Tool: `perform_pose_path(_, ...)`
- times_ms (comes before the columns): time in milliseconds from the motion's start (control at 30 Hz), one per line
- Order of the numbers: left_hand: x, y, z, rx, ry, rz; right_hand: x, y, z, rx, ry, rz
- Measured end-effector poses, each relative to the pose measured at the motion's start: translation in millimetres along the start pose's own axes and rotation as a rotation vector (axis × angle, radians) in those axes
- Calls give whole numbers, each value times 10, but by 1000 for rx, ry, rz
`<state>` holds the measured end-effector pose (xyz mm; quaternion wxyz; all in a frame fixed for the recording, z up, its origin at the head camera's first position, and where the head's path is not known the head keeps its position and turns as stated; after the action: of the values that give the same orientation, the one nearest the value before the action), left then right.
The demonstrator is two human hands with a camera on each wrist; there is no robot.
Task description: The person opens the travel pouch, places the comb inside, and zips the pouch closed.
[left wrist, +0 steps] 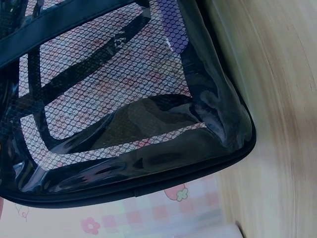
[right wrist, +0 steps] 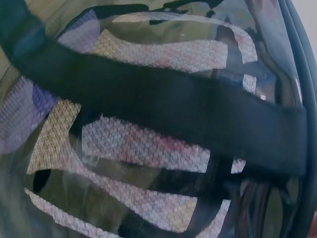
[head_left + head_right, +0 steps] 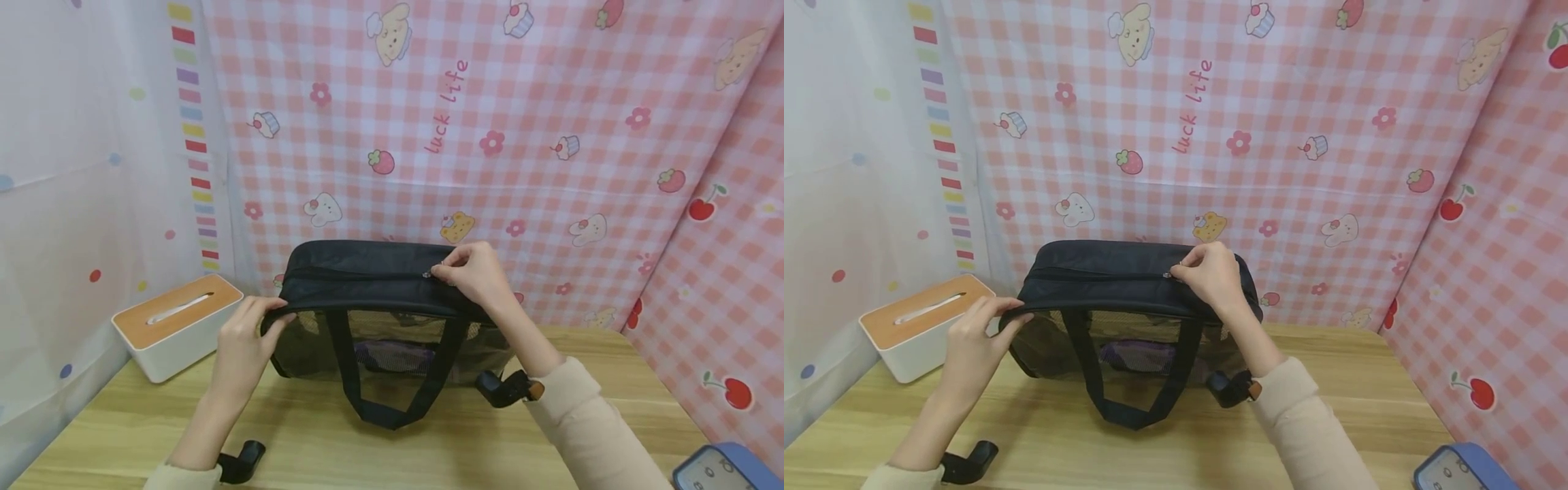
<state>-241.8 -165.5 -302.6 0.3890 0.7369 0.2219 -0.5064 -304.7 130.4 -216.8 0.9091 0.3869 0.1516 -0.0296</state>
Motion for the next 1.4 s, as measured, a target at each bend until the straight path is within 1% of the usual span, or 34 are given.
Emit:
perform_pose_path(100, -5, 2, 1, -1, 6, 2, -1, 52, -41, -37, -1, -9)
perform_pose_path(167, -7, 3, -1, -1, 9, 4, 6, 94, -65, -39, 4, -17)
perform_pose_path(367, -9, -33, -14, -2, -4, 4, 58, 258, -155, -11, 3, -58)
perform_pose_path(500, -4, -58, -26, 0, -7, 3, 101, 373, -265, 3, -14, -88)
perform_pose_path(700, 2, -70, -43, 1, -9, -4, 161, 501, -455, -20, -48, -76)
perform_pose_path(800, 3, -72, -54, -1, -9, -3, 187, 564, -536, 7, -50, -94)
perform_pose_path(933, 5, -79, -72, 1, -3, 0, 229, 652, -688, 55, -74, -136)
perform_pose_path(1033, 5, -78, -77, 2, 1, -3, 279, 687, -838, 52, -105, -155)
perform_pose_path(1167, -1, -75, -79, 4, 2, -12, 351, 700, -1028, 15, -151, -172)
perform_pose_path(1300, 0, -77, -82, 7, 1, -14, 391, 698, -1147, -1, -172, -189)
perform_pose_path(1400, 4, -81, -83, 6, 3, -11, 406, 685, -1235, -3, -213, -195)
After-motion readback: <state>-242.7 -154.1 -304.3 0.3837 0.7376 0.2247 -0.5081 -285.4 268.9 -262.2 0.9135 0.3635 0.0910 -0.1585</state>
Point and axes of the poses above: each hand's wrist, its own x-axis away from the middle knuckle, its own y-axis out of the back of the hand, z = x × y, the point moved 3 cm from there along -x, towards the middle knuckle, and after that the axes turned 5 degrees about -y, right-handed, at the moved point
